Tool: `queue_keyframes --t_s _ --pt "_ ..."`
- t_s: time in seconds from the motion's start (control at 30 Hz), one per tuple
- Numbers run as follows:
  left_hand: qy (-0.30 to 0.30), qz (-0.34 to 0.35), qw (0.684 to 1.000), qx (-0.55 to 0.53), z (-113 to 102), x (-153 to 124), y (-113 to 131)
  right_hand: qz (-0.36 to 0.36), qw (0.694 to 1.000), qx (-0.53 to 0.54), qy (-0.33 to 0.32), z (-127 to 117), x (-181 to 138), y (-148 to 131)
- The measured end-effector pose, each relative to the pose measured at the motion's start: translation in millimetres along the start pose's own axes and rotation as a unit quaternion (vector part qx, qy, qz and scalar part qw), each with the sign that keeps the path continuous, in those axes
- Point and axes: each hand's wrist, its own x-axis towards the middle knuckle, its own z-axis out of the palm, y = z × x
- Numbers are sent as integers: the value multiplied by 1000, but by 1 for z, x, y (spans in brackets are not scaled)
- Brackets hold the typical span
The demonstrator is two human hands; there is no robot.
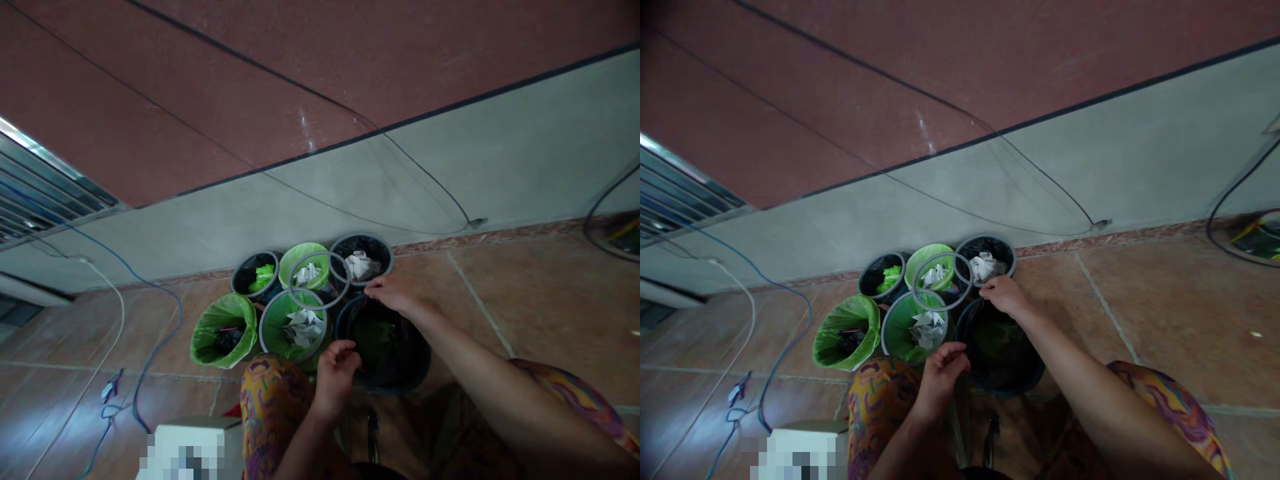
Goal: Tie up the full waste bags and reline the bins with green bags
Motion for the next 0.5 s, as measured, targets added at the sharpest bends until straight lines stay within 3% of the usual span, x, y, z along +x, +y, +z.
queue_keyframes --t_s 0.13,0.23,0.33,0.5 --pt "-20 12 1000 -9 7 -4 19 -26 994 103 -1 -12 -16 -17" --pt "-51 46 997 -37 12 -6 37 -73 986 145 -47 -16 -29 -28" --pt "-47 67 994 -70 14 -1 52 -101 982 132 -92 -19 -35 -31" --pt "-28 54 996 -63 16 17 70 -137 987 52 -74 -24 -36 -31"
